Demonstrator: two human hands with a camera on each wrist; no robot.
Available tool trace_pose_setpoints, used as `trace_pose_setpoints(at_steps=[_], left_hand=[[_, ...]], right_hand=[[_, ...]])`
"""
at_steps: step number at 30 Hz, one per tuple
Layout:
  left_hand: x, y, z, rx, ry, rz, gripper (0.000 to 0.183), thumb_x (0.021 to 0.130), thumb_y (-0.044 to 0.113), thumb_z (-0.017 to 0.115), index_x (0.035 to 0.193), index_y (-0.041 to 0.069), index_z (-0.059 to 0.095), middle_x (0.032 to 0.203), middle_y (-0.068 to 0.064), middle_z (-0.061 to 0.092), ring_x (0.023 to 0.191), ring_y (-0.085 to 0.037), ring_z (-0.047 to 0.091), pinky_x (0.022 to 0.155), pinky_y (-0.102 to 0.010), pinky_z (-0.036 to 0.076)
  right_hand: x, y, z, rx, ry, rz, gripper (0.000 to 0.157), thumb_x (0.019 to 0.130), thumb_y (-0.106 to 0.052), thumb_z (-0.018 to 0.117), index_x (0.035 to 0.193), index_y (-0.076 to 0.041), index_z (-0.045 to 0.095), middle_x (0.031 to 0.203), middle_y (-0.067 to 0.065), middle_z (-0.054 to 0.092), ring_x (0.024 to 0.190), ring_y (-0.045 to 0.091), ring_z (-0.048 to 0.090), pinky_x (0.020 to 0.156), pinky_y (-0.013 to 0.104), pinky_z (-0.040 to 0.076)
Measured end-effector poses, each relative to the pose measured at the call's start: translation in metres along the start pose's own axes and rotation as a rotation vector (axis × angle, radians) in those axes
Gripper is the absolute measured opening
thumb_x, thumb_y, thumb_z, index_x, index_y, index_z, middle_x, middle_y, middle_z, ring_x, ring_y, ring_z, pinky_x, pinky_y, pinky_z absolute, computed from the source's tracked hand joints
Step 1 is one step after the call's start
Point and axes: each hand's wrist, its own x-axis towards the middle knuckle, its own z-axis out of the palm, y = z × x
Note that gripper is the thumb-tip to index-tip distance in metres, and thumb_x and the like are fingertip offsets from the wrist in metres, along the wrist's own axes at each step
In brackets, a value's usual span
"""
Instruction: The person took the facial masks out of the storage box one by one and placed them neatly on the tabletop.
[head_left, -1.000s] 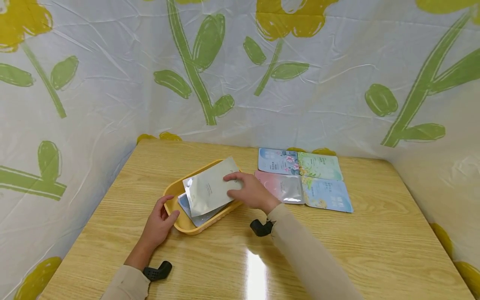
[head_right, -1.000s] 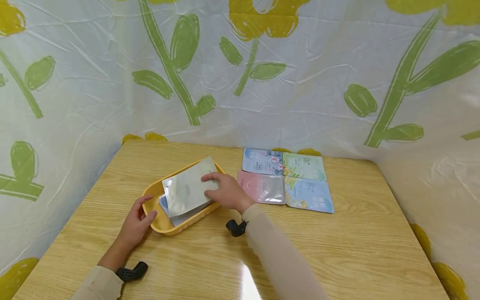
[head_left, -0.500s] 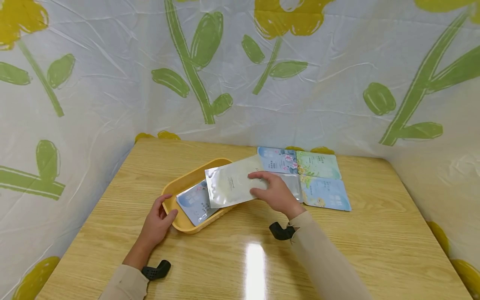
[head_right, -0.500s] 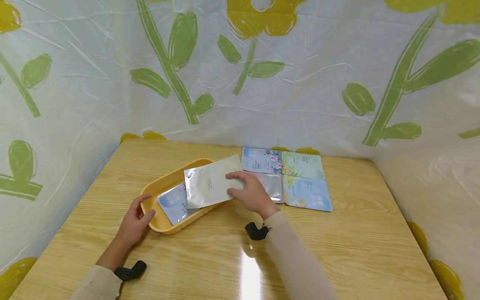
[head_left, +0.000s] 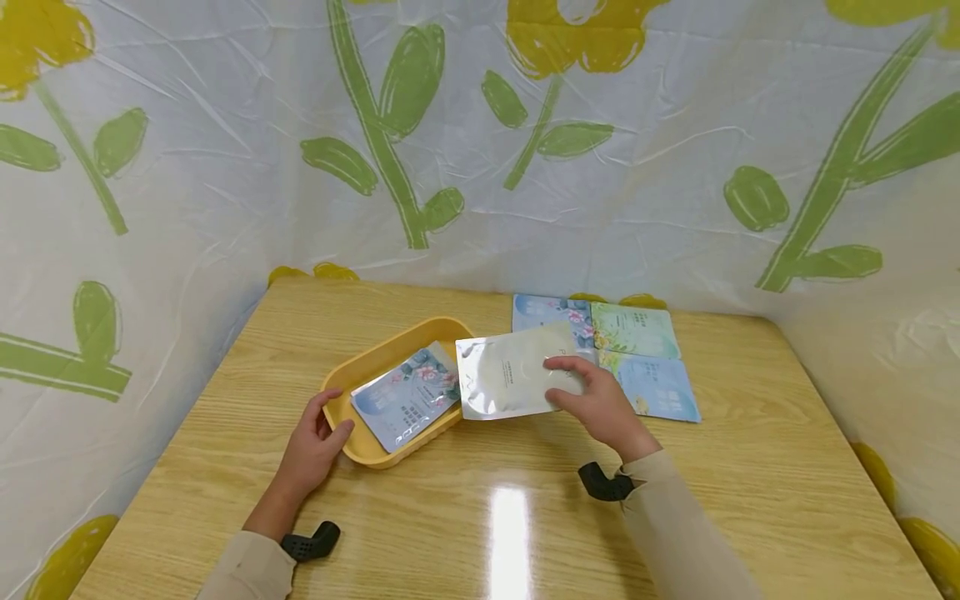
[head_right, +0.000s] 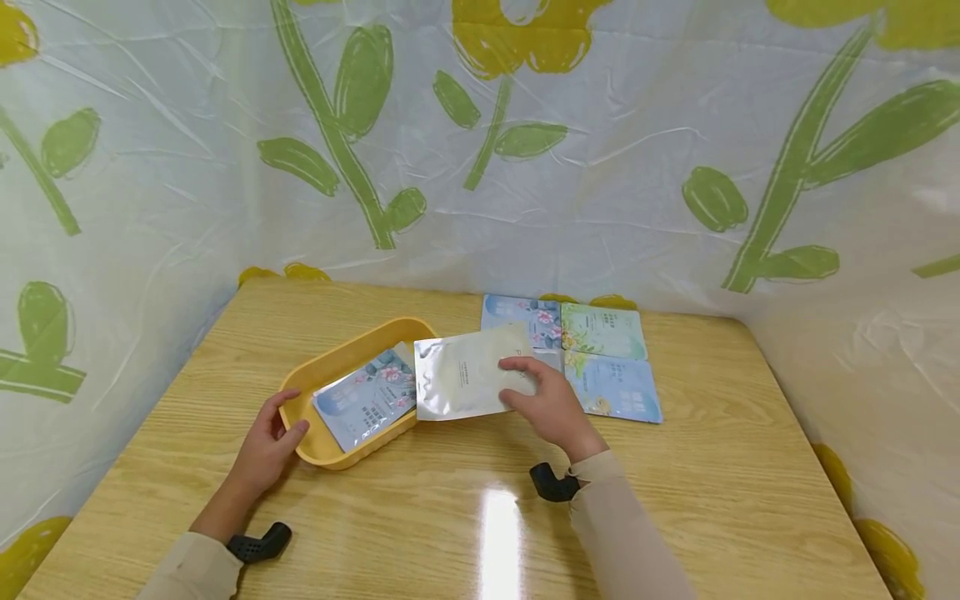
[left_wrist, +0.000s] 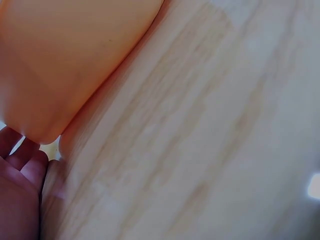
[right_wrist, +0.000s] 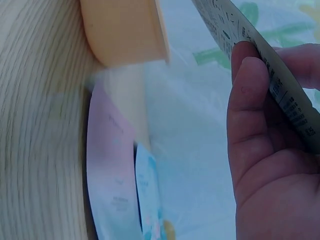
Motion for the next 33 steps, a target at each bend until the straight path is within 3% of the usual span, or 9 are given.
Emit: trace_pose_setpoints(at_steps=[8, 20, 23, 27, 33], left_hand=[[0.000, 0.000, 0.000, 0.008, 0.003, -0.014, 0.050, 0.099, 0.001, 0.056, 0.144, -0.004, 0.034, 0.148, -0.032, 0.034, 0.134, -0.044, 0.038, 0.093, -0.007, 0.039], [0.000, -0.002, -0.001, 0.026, -0.006, -0.020, 0.051, 0.101, 0.005, 0.057, 0.146, -0.002, 0.034, 0.150, -0.030, 0.034, 0.137, -0.041, 0.038, 0.094, -0.006, 0.037], [0.000, -0.003, -0.002, 0.028, -0.005, -0.018, 0.051, 0.100, 0.005, 0.057, 0.146, -0.002, 0.034, 0.149, -0.031, 0.035, 0.137, -0.042, 0.038, 0.094, -0.006, 0.037], [-0.001, -0.003, -0.002, 0.036, -0.002, -0.022, 0.051, 0.100, 0.005, 0.058, 0.146, -0.001, 0.035, 0.149, -0.030, 0.035, 0.136, -0.041, 0.039, 0.094, -0.006, 0.037], [0.000, -0.002, -0.002, 0.045, 0.003, -0.019, 0.051, 0.100, 0.006, 0.058, 0.146, -0.001, 0.035, 0.148, -0.030, 0.036, 0.136, -0.041, 0.039, 0.094, -0.006, 0.036]], right_hand=[[-0.011, 0.012, -0.012, 0.018, 0.041, 0.050, 0.042, 0.094, -0.016, 0.071, 0.132, -0.004, 0.060, 0.144, 0.016, 0.051, 0.134, 0.031, 0.043, 0.100, 0.043, 0.042], [-0.035, 0.027, -0.031, 0.057, 0.073, 0.116, 0.045, 0.096, -0.019, 0.070, 0.134, 0.001, 0.057, 0.147, 0.019, 0.046, 0.143, 0.035, 0.029, 0.112, 0.057, 0.025], [-0.041, 0.033, -0.036, 0.047, 0.080, 0.146, 0.046, 0.096, -0.022, 0.069, 0.135, -0.001, 0.056, 0.149, 0.016, 0.044, 0.143, 0.033, 0.029, 0.109, 0.047, 0.032], [-0.051, 0.040, -0.042, 0.023, 0.092, 0.174, 0.047, 0.097, -0.024, 0.068, 0.137, -0.001, 0.055, 0.151, 0.015, 0.042, 0.142, 0.031, 0.029, 0.100, 0.027, 0.037], [-0.063, 0.048, -0.053, -0.015, 0.109, 0.201, 0.049, 0.098, -0.026, 0.066, 0.139, -0.002, 0.053, 0.152, 0.016, 0.038, 0.139, 0.029, 0.030, 0.093, 0.019, 0.038]])
